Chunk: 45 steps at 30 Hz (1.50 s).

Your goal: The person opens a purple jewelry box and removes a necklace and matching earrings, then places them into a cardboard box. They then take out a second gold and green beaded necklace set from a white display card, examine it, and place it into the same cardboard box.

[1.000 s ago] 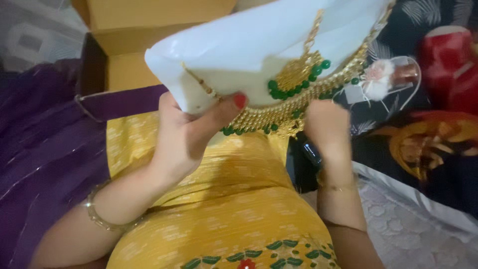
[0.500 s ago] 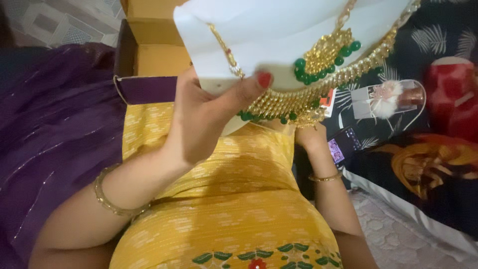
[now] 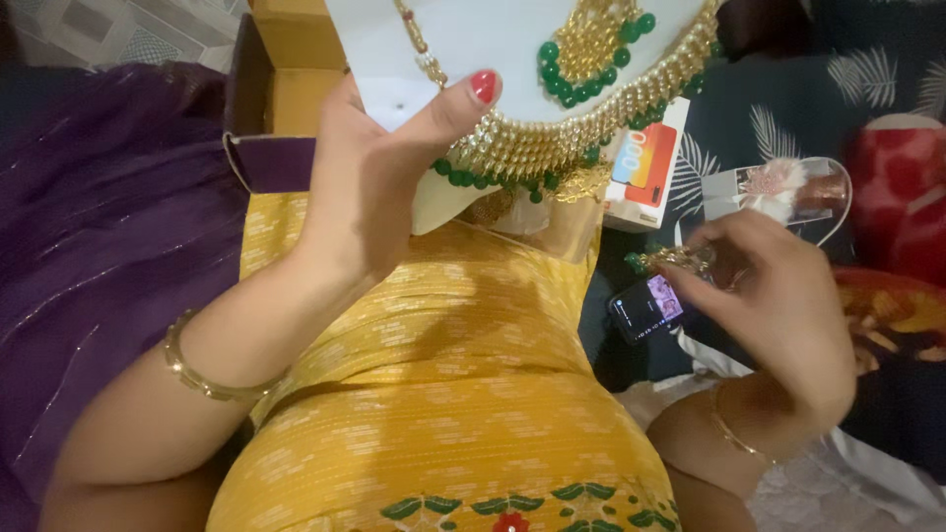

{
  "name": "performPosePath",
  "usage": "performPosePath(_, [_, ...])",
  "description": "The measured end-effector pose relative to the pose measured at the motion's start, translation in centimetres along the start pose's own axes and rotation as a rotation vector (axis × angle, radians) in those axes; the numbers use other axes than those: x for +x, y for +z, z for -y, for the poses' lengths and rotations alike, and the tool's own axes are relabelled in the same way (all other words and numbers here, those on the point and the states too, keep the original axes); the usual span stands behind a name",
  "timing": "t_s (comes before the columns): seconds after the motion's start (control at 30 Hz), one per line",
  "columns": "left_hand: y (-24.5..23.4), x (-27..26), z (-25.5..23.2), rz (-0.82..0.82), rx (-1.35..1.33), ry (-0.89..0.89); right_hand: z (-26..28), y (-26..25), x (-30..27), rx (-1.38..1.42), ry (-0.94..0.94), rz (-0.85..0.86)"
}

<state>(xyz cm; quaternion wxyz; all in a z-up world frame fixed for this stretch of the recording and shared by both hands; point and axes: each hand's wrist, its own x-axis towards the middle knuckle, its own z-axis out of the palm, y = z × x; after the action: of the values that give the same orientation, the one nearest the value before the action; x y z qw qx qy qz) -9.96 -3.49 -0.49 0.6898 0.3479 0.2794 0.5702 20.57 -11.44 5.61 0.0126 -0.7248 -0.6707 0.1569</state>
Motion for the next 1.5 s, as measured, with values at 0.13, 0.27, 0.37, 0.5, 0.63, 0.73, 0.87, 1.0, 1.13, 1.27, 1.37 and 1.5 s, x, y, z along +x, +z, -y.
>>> performPosePath(0.13, [0.1,-0.2,0.3,0.005,0.038,-0.026,0.4,-0.3,-0.9,0.342,-0.215,-0.084])
performPosePath(0.27, [0.1,-0.6,0.7,0.020,0.018,-0.063,-0.3,0.5,-1.5,0.789,-0.159,-0.072])
performPosePath(0.37, [0.2,-0.7,1.2,0.011,0.015,-0.114,-0.9,0.7,-2.0,0.929,-0.174,-0.141])
performPosePath(0.5, [0.6,-1.1,2.4,0.007,0.060,-0.210,-1.6,0.4,-2.6,0.775,-0.182,-0.165])
performPosePath(0.63, [0.9,-1.1,4.0,0.117,0.123,-0.169,-1.0,0.1,-3.0,0.830,-0.183,-0.155])
performPosePath(0.73, [0.8,-1.4,4.7,0.147,0.211,-0.162,0.0,0.2,-3.0,0.984,-0.248,-0.202])
performPosePath(0.87, [0.7,-1.8,5.6,0.157,0.230,-0.199,0.6,0.2,-2.3,0.960,-0.287,-0.151])
performPosePath(1.0, [0.5,-1.9,6.5,0.168,0.271,-0.237,0.0,0.8,-1.6,0.870,-0.369,-0.166])
performPosePath(1.13, [0.2,-1.8,7.3,0.207,0.225,-0.197,-0.9,2.2,-0.9,0.990,-0.441,-0.173])
performPosePath(1.27, [0.0,-1.6,7.8,0.197,0.249,-0.199,-1.1,3.8,-0.8,1.161,-0.385,-0.207])
performPosePath(1.37, [-0.3,-1.7,8.0,0.210,0.243,-0.172,-1.8,4.3,-0.3,1.283,-0.355,-0.274])
performPosePath(1.5, [-0.5,-1.9,8.2,0.224,0.199,-0.158,-3.7,3.6,0.2,1.268,-0.455,-0.337])
